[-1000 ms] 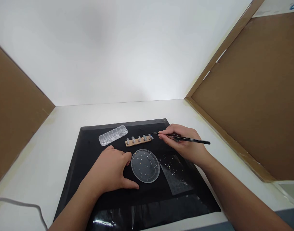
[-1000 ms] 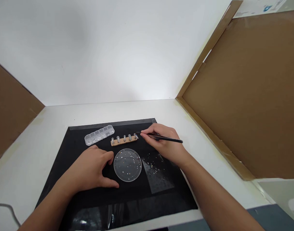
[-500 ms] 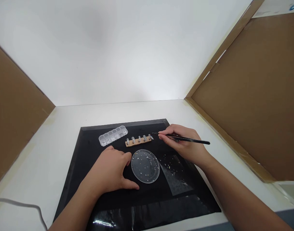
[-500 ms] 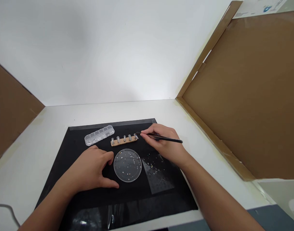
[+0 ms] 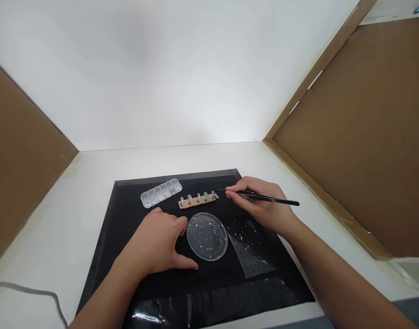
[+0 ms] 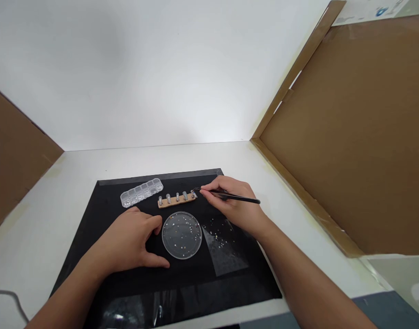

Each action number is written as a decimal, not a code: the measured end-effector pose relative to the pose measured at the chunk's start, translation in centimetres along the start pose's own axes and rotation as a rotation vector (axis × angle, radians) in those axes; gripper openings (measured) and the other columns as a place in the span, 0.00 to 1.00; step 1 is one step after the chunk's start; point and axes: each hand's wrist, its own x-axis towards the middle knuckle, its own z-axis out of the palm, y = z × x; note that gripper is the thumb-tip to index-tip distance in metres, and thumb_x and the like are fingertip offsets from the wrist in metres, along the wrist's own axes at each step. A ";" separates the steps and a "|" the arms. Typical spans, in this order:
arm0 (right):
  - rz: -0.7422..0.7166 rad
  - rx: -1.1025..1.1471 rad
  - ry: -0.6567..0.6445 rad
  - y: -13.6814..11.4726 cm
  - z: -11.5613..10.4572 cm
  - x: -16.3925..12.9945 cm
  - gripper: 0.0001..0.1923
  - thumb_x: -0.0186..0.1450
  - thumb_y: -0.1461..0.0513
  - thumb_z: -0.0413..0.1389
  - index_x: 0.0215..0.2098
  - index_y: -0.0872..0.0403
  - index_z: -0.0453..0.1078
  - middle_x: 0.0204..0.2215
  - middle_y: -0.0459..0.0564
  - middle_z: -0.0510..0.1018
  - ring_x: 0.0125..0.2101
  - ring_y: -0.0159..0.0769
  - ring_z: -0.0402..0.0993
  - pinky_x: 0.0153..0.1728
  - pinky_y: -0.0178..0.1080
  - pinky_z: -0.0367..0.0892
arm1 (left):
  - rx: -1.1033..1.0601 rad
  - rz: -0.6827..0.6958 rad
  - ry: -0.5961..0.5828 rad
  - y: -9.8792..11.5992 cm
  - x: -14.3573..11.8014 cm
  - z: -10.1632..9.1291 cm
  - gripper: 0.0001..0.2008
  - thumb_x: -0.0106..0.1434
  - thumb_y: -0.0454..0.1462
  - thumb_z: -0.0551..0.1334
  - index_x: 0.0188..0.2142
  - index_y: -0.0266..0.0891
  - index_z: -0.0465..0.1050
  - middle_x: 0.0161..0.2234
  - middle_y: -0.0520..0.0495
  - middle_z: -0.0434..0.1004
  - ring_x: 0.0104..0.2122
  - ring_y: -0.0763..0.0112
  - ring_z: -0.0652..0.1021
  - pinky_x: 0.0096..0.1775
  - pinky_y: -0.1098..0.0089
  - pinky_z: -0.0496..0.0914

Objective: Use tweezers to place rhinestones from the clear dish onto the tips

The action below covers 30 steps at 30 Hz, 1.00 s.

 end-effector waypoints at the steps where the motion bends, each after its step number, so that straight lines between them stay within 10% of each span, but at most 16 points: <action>1: 0.000 0.001 0.000 0.0 0.0 0.0 0.08 0.71 0.54 0.64 0.38 0.49 0.80 0.32 0.49 0.84 0.30 0.37 0.78 0.30 0.41 0.72 | 0.002 -0.001 0.000 0.0 0.0 0.0 0.31 0.50 0.63 0.75 0.36 0.44 0.71 0.32 0.51 0.82 0.34 0.56 0.80 0.41 0.56 0.66; 30: -0.036 -0.012 -0.003 0.0 0.0 -0.1 0.05 0.71 0.57 0.64 0.39 0.49 0.81 0.32 0.47 0.82 0.29 0.34 0.76 0.30 0.38 0.69 | 0.003 -0.006 -0.007 0.1 0.1 -0.1 0.31 0.51 0.63 0.75 0.36 0.43 0.70 0.32 0.51 0.81 0.34 0.56 0.79 0.42 0.57 0.65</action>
